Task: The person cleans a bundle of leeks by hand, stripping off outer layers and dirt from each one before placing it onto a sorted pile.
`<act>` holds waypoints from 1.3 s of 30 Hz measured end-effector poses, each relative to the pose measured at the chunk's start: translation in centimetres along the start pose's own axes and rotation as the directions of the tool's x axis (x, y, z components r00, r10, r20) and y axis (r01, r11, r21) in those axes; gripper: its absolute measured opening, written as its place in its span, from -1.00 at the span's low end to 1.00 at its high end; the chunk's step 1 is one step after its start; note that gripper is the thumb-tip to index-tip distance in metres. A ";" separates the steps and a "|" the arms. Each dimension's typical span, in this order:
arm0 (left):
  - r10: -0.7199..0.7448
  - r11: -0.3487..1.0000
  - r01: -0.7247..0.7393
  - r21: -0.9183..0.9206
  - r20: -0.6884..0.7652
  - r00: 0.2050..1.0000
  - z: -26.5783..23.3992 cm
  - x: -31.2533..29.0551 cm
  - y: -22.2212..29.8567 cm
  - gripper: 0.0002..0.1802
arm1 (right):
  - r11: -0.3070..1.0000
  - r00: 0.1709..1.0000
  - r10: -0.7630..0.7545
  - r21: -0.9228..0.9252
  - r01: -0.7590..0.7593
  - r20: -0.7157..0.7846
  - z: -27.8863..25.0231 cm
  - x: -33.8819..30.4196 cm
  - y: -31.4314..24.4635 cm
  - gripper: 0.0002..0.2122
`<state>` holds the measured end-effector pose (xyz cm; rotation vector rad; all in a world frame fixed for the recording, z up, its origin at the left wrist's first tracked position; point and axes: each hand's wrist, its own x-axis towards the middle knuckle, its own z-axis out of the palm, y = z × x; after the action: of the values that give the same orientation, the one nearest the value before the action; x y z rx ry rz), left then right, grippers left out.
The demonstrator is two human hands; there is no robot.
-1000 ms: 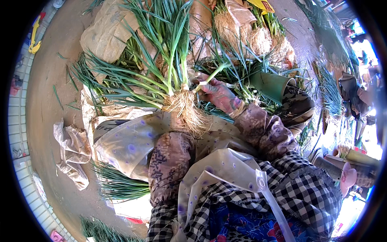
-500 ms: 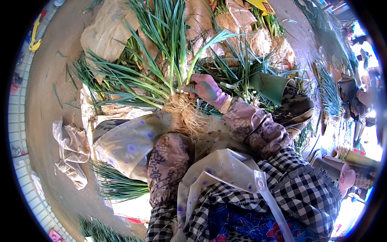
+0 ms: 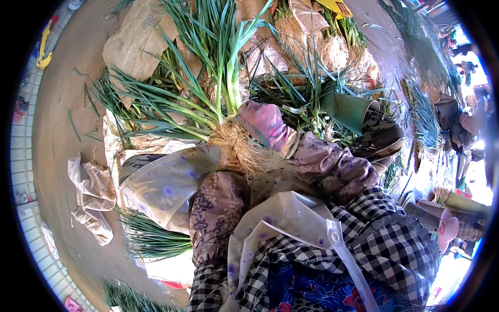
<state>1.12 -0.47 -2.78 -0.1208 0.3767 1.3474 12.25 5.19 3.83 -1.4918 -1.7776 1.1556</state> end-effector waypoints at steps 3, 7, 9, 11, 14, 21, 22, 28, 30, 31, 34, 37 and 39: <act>-0.030 0.953 0.097 0.287 -0.228 0.973 0.0 -0.6 0.7 -0.59 | 0.814 0.926 0.340 0.441 -0.378 0.165 -0.1 -3.1 -2.2 -0.85; 0.004 0.894 0.118 0.432 -0.272 0.962 3.2 -1.0 -0.5 -0.61 | 0.814 0.774 -0.480 -0.120 0.569 0.414 -2.9 -5.0 0.1 -0.85; 0.068 0.870 0.085 0.487 -0.287 0.956 3.6 -1.8 0.4 -0.66 | 0.719 0.629 -0.573 -0.047 0.694 0.525 -4.0 -5.7 2.1 -0.90; 0.084 0.916 -0.037 0.399 -0.102 0.991 1.6 -0.9 0.0 -0.69 | 0.763 0.656 -0.568 0.018 0.646 0.497 -5.0 -5.6 4.8 -0.92; 0.103 0.937 -0.075 0.342 -0.066 0.992 2.3 -0.8 -0.5 -0.69 | 0.750 0.810 -0.509 -0.312 0.583 0.291 -6.6 -3.6 2.2 -0.82; 0.066 0.950 -0.048 0.308 -0.049 0.997 2.6 0.2 -0.1 -0.68 | 0.893 0.891 -0.435 -0.066 0.446 0.127 -4.1 1.5 0.4 -0.84; 0.064 0.949 -0.044 0.313 -0.054 0.996 2.3 0.2 0.0 -0.68 | 0.891 0.881 -0.453 0.054 0.450 0.133 -3.2 1.9 0.7 -0.83; 0.037 0.958 0.000 0.285 -0.124 0.992 1.4 0.1 0.1 -0.68 | 0.844 0.797 -0.533 0.108 0.525 0.283 -1.7 -3.3 2.4 -0.87; 0.054 0.959 -0.022 0.282 -0.106 0.993 2.4 -0.7 0.5 -0.68 | 0.872 0.681 -0.182 0.437 -0.222 0.710 -1.0 -6.1 4.5 -0.84; 0.063 0.957 -0.037 0.287 -0.082 0.995 2.3 -0.8 0.7 -0.68 | 0.953 0.678 -0.131 0.279 -0.114 0.724 -1.9 -6.1 4.0 -0.80; 0.147 0.929 -0.198 0.312 0.180 0.973 1.9 -0.3 0.7 -0.68 | 0.965 0.810 -0.161 -0.084 0.250 0.564 -5.4 -5.9 2.9 -0.73; 0.121 0.932 -0.143 0.332 0.085 0.989 2.4 -0.1 0.4 -0.65 | 0.963 0.972 -0.178 0.229 0.141 0.150 -4.8 -5.3 6.5 -0.77; 0.167 0.932 -0.174 0.317 0.049 0.985 2.4 -0.9 0.8 -0.64 | 0.854 0.988 0.079 0.503 -0.134 0.129 -5.1 -4.8 2.6 -0.79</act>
<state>0.70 -0.39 -0.18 0.2025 0.5942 1.4387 18.94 1.93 4.59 -1.2311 -1.3074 1.6347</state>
